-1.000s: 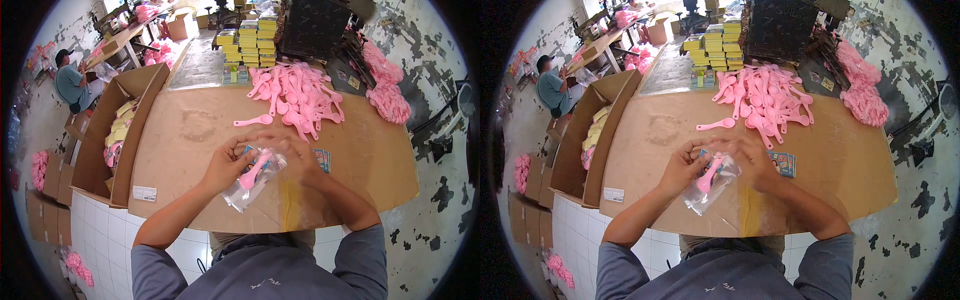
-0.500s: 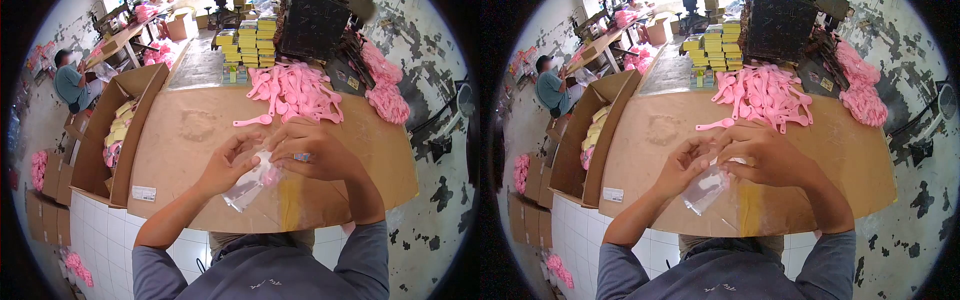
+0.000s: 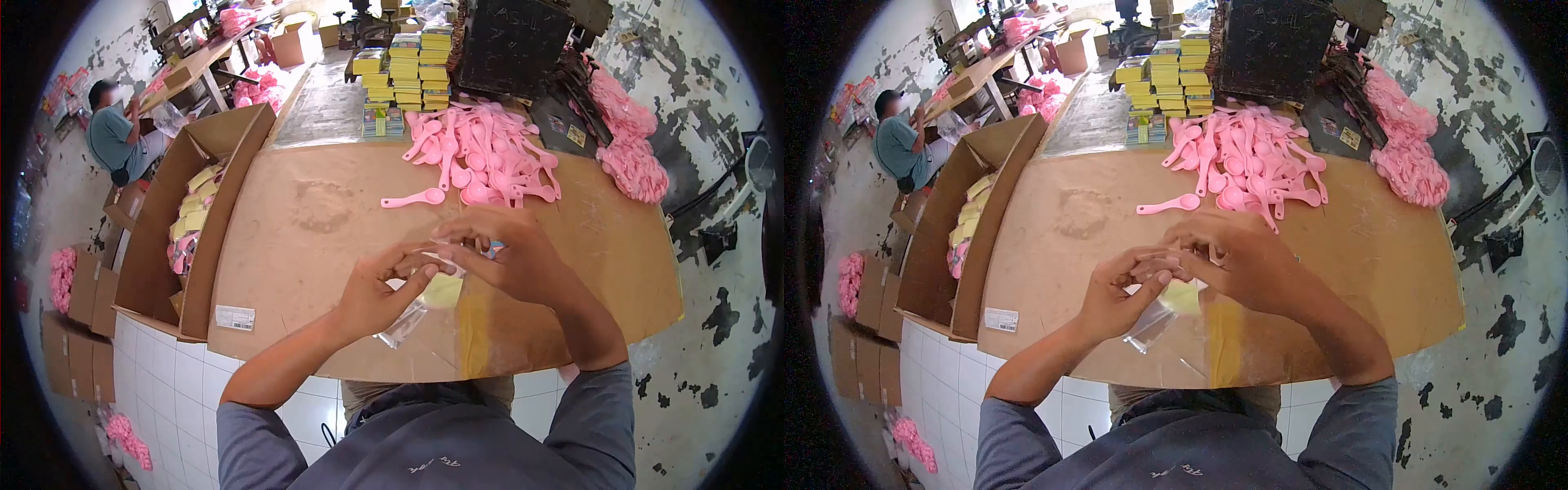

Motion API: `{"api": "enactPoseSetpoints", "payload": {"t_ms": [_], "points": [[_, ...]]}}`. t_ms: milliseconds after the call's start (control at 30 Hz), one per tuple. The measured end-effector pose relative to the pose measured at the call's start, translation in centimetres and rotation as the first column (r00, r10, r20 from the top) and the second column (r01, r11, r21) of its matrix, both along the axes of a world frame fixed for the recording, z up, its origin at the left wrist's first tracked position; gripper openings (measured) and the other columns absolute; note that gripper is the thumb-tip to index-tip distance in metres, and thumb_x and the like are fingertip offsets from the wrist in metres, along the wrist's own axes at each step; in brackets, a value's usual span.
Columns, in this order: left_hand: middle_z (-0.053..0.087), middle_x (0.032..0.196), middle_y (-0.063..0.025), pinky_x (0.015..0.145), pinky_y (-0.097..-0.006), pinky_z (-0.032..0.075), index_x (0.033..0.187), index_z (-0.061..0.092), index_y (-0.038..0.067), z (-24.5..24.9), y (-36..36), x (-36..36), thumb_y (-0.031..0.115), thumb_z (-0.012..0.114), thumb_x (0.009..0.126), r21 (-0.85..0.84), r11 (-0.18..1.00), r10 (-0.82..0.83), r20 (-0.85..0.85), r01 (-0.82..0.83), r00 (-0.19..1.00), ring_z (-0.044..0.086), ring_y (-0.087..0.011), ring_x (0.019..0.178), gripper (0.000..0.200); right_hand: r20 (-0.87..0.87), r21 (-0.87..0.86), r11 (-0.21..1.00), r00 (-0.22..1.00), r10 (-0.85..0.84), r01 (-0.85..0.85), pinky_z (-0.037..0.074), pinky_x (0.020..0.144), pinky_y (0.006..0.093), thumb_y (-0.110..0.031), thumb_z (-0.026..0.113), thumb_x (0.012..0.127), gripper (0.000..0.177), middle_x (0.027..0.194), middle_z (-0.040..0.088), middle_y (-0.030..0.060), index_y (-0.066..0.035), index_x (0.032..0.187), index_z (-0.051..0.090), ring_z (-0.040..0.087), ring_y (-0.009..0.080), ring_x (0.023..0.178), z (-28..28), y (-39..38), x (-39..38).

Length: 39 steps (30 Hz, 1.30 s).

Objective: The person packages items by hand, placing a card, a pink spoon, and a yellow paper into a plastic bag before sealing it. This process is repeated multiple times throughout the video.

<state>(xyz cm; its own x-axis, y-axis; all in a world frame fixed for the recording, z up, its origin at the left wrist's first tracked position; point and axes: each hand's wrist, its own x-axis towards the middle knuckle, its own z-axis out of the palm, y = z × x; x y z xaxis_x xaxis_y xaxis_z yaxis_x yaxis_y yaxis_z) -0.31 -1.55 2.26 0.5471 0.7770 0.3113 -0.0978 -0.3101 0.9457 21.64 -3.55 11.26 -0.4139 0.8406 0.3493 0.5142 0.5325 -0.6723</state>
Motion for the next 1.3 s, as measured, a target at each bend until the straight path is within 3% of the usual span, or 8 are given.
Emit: {"api": "enactPoseSetpoints", "payload": {"t_ms": [200, 600, 700, 833, 967, 1133, 1233, 1300], "points": [[0.076, 0.102, -0.0087, 0.077, -0.0233, 0.057, 0.136, 0.057, -0.004, 0.3, 0.0, -0.5, 0.002, 0.061, 0.102, -0.079, 0.991, 0.107, 0.006, -0.106, 0.994, 0.072, -0.0120, 0.092, 0.034, 0.145, 0.593, 0.806, 0.985, -0.099, -0.006, 0.050, 0.085, 0.0383, -0.007, 0.075, 0.082, 0.021, 0.107, 0.065, 0.0068, -0.008, 0.102, 0.068, 0.064, 0.0262, 0.100, -1.5, 1.2, -0.8], [0.077, 0.086, -0.0112, 0.054, -0.0308, 0.054, 0.138, 0.059, 0.002, -0.6, -0.4, 0.1, 0.008, 0.071, 0.094, 0.380, 0.908, 0.284, -0.246, -0.178, 0.927, 0.067, -0.0176, 0.058, 0.047, 0.466, 0.638, 0.762, 0.843, -0.267, -0.111, 0.045, 0.089, 0.0384, -0.012, 0.068, 0.080, 0.019, 0.100, 0.060, 0.0086, -0.004, 0.097, 0.064, 0.059, 0.0263, 0.100, -3.4, 2.4, -2.1], [0.077, 0.086, -0.0099, 0.051, -0.0307, 0.051, 0.138, 0.060, 0.005, -1.0, -0.2, 0.1, 0.010, 0.071, 0.094, 0.355, 0.922, 0.235, -0.208, -0.151, 0.949, 0.064, -0.0164, 0.052, 0.046, 0.242, 0.610, 0.784, 0.915, -0.324, 0.116, 0.046, 0.083, 0.0385, -0.010, 0.063, 0.089, 0.008, 0.098, 0.059, 0.0093, -0.004, 0.094, 0.061, 0.059, 0.0237, 0.097, -2.6, 3.1, 0.0], [0.078, 0.098, -0.0123, 0.073, -0.0255, 0.059, 0.140, 0.056, -0.001, 0.2, 0.1, -0.7, 0.002, 0.069, 0.096, 0.014, 0.995, 0.101, -0.207, -0.100, 0.973, 0.072, -0.0105, 0.088, 0.046, -0.386, -0.463, 0.878, 0.919, -0.080, -0.118, 0.047, 0.059, 0.0292, -0.012, 0.059, 0.100, 0.012, 0.083, 0.059, 0.0054, -0.003, 0.092, 0.057, 0.060, 0.0113, 0.070, 0.4, 0.2, 7.7], [0.077, 0.101, -0.0141, 0.079, -0.0245, 0.058, 0.140, 0.056, -0.003, 0.1, 0.5, -0.9, 0.001, 0.067, 0.098, -0.102, 0.990, 0.090, -0.115, -0.102, 0.989, 0.071, -0.0110, 0.093, 0.044, -0.842, -0.199, 0.836, 0.526, 0.122, -0.512, 0.048, 0.057, 0.0221, -0.007, 0.056, 0.100, 0.003, 0.077, 0.058, 0.0035, -0.004, 0.099, 0.055, 0.059, 0.0095, 0.063, -3.4, -0.7, 23.1], [0.077, 0.103, -0.0157, 0.082, -0.0255, 0.057, 0.136, 0.057, -0.006, 0.0, 0.3, -0.4, 0.001, 0.063, 0.100, -0.101, 0.987, 0.112, -0.096, -0.122, 0.989, 0.071, -0.0124, 0.095, 0.036, -0.109, -0.143, 0.779, 0.773, -0.626, 0.611, 0.049, 0.088, 0.0381, -0.004, 0.061, 0.092, 0.022, 0.110, 0.066, 0.0177, -0.001, 0.114, 0.058, 0.062, 0.0297, 0.103, -6.7, -1.6, 29.7], [0.077, 0.103, -0.0165, 0.082, -0.0268, 0.058, 0.132, 0.059, -0.006, -0.4, 0.7, -0.2, 0.005, 0.059, 0.103, -0.149, 0.982, 0.106, -0.064, -0.114, 0.992, 0.072, -0.0141, 0.096, 0.031, 0.358, 0.448, 0.477, 0.337, -0.871, 0.756, 0.043, 0.107, 0.0464, -0.003, 0.061, 0.090, 0.036, 0.127, 0.065, 0.0214, -0.001, 0.127, 0.061, 0.057, 0.0416, 0.123, -8.1, -2.3, 30.0], [0.077, 0.103, -0.0171, 0.082, -0.0275, 0.058, 0.129, 0.060, -0.007, -0.8, 0.6, 0.2, 0.007, 0.058, 0.105, -0.190, 0.973, 0.126, -0.030, -0.129, 0.992, 0.072, -0.0151, 0.096, 0.028, 0.282, 0.526, 0.528, 0.449, -0.848, 0.666, 0.044, 0.106, 0.0444, -0.002, 0.062, 0.090, 0.037, 0.127, 0.066, 0.0184, -0.003, 0.127, 0.063, 0.058, 0.0372, 0.121, -7.9, -1.8, 27.0]]}}
